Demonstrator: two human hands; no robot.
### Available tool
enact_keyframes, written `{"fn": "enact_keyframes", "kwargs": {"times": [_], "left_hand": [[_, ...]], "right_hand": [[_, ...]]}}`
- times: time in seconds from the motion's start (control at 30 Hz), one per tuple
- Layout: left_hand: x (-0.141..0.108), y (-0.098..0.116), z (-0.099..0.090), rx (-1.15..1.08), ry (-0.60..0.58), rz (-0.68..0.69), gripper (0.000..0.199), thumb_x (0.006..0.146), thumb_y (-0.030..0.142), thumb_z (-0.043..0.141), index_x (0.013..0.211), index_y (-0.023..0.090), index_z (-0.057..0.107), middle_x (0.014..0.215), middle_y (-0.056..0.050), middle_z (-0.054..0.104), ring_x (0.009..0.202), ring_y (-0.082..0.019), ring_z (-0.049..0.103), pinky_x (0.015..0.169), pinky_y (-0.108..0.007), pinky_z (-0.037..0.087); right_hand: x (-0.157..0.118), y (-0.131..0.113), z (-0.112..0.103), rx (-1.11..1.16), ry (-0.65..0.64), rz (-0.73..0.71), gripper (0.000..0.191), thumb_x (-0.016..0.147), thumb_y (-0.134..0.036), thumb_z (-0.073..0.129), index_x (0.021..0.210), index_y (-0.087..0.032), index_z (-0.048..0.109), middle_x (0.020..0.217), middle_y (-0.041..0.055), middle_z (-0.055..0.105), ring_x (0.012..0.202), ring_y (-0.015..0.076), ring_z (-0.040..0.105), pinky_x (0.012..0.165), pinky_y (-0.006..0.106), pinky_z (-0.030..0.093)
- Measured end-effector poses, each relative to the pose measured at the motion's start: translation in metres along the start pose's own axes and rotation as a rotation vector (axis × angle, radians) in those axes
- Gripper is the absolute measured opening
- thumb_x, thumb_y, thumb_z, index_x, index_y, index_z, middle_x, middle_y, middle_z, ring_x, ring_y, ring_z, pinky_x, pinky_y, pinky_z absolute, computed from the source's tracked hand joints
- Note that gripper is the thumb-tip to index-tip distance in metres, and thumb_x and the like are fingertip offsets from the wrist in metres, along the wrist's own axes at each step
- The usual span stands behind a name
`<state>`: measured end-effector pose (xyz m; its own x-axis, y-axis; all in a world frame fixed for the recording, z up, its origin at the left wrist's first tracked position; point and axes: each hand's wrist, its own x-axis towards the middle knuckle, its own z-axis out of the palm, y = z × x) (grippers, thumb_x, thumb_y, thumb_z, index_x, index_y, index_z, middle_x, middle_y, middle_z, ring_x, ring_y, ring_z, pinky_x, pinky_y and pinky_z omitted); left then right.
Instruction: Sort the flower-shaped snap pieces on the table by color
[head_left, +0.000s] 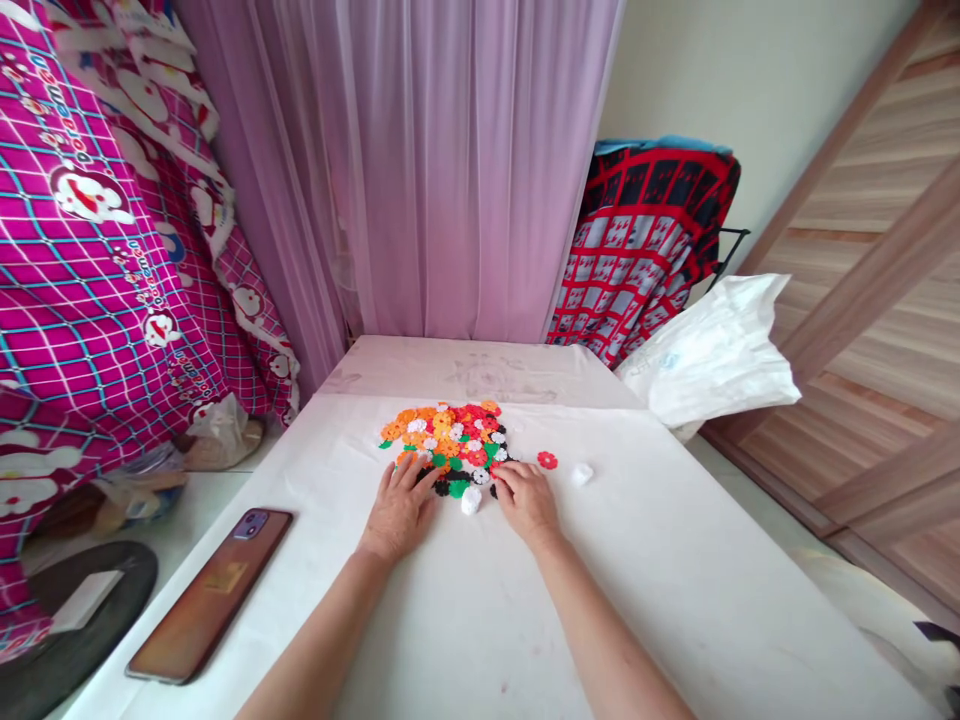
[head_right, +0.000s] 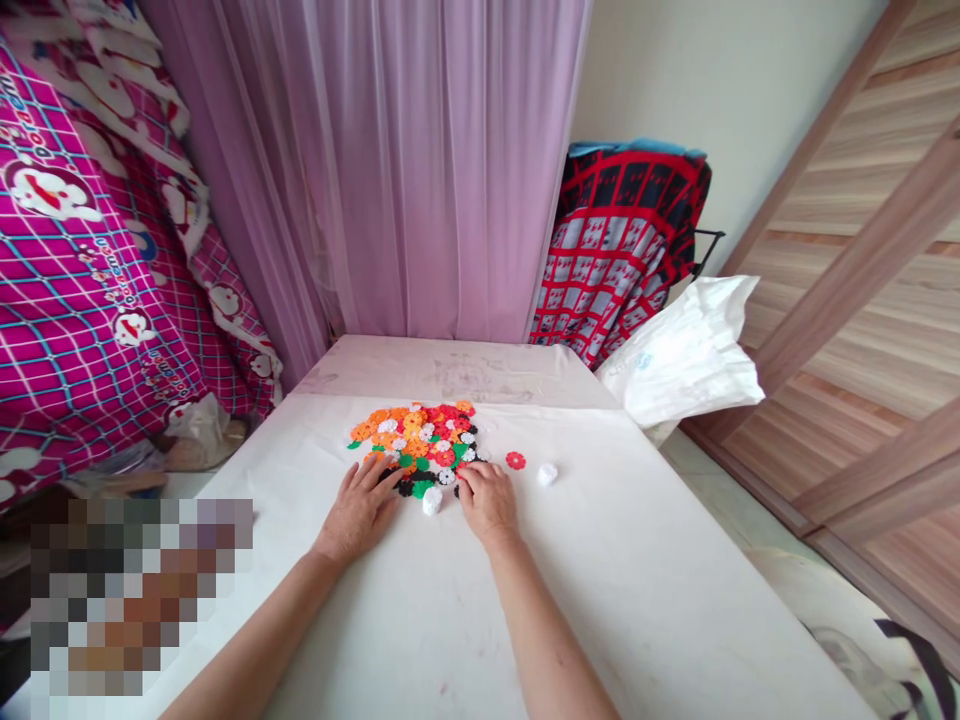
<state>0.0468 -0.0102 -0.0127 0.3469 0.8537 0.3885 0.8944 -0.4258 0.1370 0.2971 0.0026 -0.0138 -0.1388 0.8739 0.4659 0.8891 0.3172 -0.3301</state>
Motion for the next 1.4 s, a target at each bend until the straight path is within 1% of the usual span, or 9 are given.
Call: {"fn": "enact_keyframes", "kwargs": {"times": [0.2, 0.3, 0.47, 0.57, 0.83, 1.03, 1.13, 1.23, 1.4], "left_hand": [[0.005, -0.003, 0.004, -0.044, -0.014, -0.195, 0.048, 0.089, 0.034, 0.049, 0.136, 0.021, 0.055, 0.144, -0.012, 0.052, 0.139, -0.032, 0.039, 0.115, -0.056, 0.03], [0.005, -0.006, 0.007, -0.077, 0.001, -0.207, 0.048, 0.089, 0.034, 0.048, 0.135, 0.021, 0.054, 0.144, -0.013, 0.052, 0.139, -0.032, 0.039, 0.113, -0.056, 0.032], [0.002, -0.013, 0.012, -0.139, 0.053, -0.229, 0.047, 0.089, 0.029, 0.046, 0.134, 0.021, 0.054, 0.143, -0.011, 0.054, 0.137, -0.031, 0.042, 0.112, -0.056, 0.035], [0.001, -0.016, 0.013, -0.187, 0.073, -0.252, 0.047, 0.088, 0.03, 0.046, 0.134, 0.021, 0.054, 0.141, -0.011, 0.055, 0.135, -0.031, 0.045, 0.111, -0.055, 0.037], [0.001, -0.019, 0.009, -0.293, 0.168, -0.259, 0.044, 0.089, 0.032, 0.046, 0.131, 0.022, 0.057, 0.137, -0.01, 0.058, 0.131, -0.028, 0.049, 0.11, -0.05, 0.041], [-0.001, -0.02, 0.005, -0.364, 0.197, -0.302, 0.045, 0.09, 0.037, 0.047, 0.132, 0.023, 0.057, 0.139, -0.01, 0.056, 0.13, -0.026, 0.051, 0.11, -0.047, 0.043], [-0.001, -0.02, 0.001, -0.392, 0.199, -0.317, 0.043, 0.09, 0.038, 0.048, 0.13, 0.023, 0.058, 0.139, -0.009, 0.057, 0.127, -0.025, 0.054, 0.108, -0.046, 0.045], [-0.001, -0.019, -0.001, -0.417, 0.189, -0.323, 0.043, 0.09, 0.039, 0.049, 0.129, 0.024, 0.059, 0.139, -0.008, 0.057, 0.126, -0.025, 0.055, 0.107, -0.044, 0.047], [-0.001, -0.018, -0.001, -0.453, 0.192, -0.333, 0.042, 0.09, 0.039, 0.049, 0.129, 0.027, 0.059, 0.139, -0.006, 0.057, 0.125, -0.024, 0.056, 0.106, -0.043, 0.047]], "right_hand": [[0.008, -0.012, -0.005, -0.053, -0.107, 0.041, 0.028, 0.081, -0.028, 0.067, 0.108, -0.03, 0.072, 0.106, 0.0051, 0.066, 0.099, 0.0228, 0.055, 0.087, 0.034, 0.04], [0.014, -0.015, -0.004, -0.046, -0.134, 0.04, 0.03, 0.078, -0.029, 0.071, 0.108, -0.033, 0.072, 0.105, 0.0057, 0.064, 0.099, 0.024, 0.055, 0.085, 0.036, 0.041], [0.022, -0.017, 0.0, -0.029, -0.16, 0.051, 0.016, 0.078, -0.028, 0.072, 0.094, -0.028, 0.072, 0.101, 0.0061, 0.064, 0.097, 0.0245, 0.056, 0.083, 0.037, 0.041], [0.023, -0.019, 0.0, -0.031, -0.163, 0.072, 0.017, 0.078, -0.026, 0.072, 0.095, -0.027, 0.071, 0.104, 0.0063, 0.064, 0.098, 0.0245, 0.056, 0.083, 0.037, 0.041], [0.017, -0.016, 0.008, 0.035, -0.111, 0.108, 0.018, 0.076, -0.025, 0.072, 0.093, -0.025, 0.07, 0.108, 0.0073, 0.065, 0.101, 0.0257, 0.057, 0.086, 0.039, 0.042], [0.018, -0.011, -0.003, 0.314, 0.038, 0.13, 0.011, 0.077, -0.024, 0.064, 0.088, -0.023, 0.065, 0.099, 0.0053, 0.068, 0.095, 0.021, 0.061, 0.087, 0.035, 0.045], [0.02, -0.018, -0.022, 0.431, -0.066, 0.07, 0.01, 0.076, -0.023, 0.064, 0.086, -0.023, 0.064, 0.095, 0.0029, 0.068, 0.092, 0.0184, 0.062, 0.086, 0.032, 0.047], [0.02, -0.03, -0.034, 0.389, -0.197, -0.018, 0.011, 0.072, -0.02, 0.067, 0.082, -0.024, 0.064, 0.092, 0.0013, 0.068, 0.094, 0.0188, 0.061, 0.086, 0.031, 0.046], [0.017, -0.037, -0.033, 0.295, -0.222, -0.064, 0.015, 0.069, -0.017, 0.067, 0.082, -0.024, 0.063, 0.092, 0.0009, 0.067, 0.093, 0.0192, 0.06, 0.087, 0.032, 0.045]]}}
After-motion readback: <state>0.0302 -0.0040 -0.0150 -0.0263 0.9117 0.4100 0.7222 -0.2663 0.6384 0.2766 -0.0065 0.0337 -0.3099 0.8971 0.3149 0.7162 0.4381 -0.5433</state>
